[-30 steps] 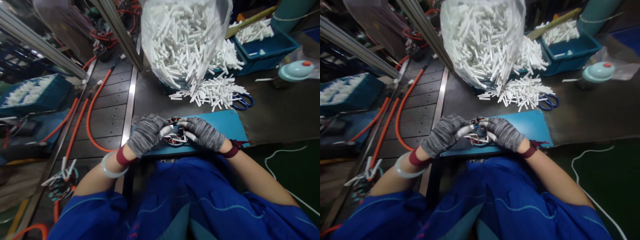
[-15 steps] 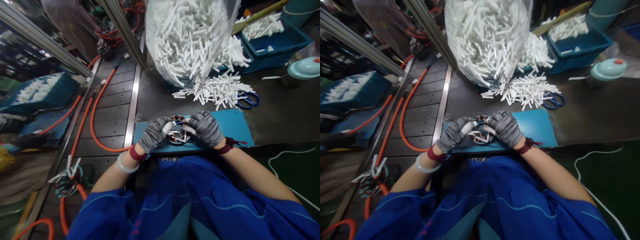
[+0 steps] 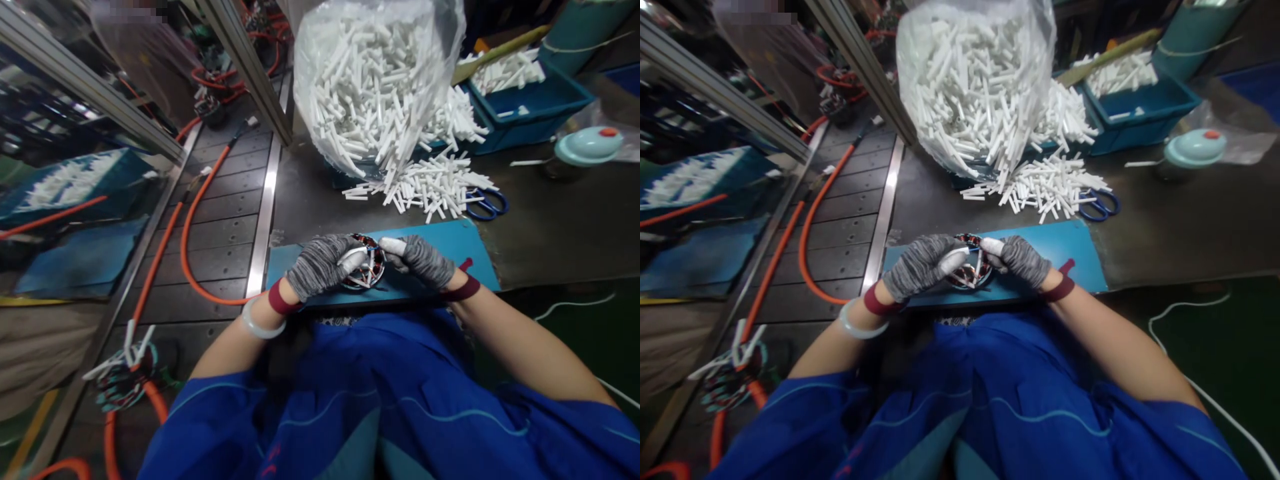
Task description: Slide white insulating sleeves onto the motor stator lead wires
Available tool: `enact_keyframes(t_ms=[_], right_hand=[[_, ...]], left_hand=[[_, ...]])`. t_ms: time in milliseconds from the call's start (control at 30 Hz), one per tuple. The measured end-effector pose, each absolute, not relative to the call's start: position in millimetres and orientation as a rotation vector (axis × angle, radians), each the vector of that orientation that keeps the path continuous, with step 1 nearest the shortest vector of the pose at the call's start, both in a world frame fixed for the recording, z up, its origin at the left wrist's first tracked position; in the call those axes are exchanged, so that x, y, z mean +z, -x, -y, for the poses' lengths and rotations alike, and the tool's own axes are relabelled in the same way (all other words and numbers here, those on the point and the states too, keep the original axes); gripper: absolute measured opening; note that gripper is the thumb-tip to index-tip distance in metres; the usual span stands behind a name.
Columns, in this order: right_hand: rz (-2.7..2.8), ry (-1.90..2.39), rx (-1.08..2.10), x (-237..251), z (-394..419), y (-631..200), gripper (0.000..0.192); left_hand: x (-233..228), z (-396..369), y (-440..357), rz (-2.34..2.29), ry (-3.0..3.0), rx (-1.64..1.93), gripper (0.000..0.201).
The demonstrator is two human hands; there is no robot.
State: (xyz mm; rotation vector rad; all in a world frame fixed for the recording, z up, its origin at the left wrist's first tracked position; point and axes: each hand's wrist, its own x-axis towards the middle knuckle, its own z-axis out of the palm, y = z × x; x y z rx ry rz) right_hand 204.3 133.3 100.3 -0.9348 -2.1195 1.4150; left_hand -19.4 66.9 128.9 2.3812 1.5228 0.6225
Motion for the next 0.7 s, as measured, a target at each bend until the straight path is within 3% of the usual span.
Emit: enact_keyframes(t_ms=[133,200,333,467,600,700], right_hand=[[1.817,0.925,2.041,114.5,-129.6,-212.4,0.063],[1.863,0.964,1.952,117.6,-126.6,-223.9,0.064],[2.067,0.856,1.332,106.7,-128.0,-244.1,0.045],[2.013,0.58,1.54,92.1,-137.1,-236.0,0.04],[1.924,0.59,1.84,96.3,-149.8,-210.7,0.043],[2.053,0.639,1.834,102.8,-153.3,-193.5,0.039]], left_hand=[[134.0,-61.4,20.5,-1.503,-2.325,0.59,0.036],[132.6,-58.2,19.0,-1.507,-2.247,0.641,0.034],[128.3,-55.4,19.1,-1.502,-2.197,0.657,0.034],[127.9,-55.9,22.5,-1.471,-2.216,0.663,0.037],[131.3,-52.6,26.6,-1.482,-2.232,0.611,0.038],[130.9,-48.9,30.7,-1.503,-2.278,0.563,0.039]])
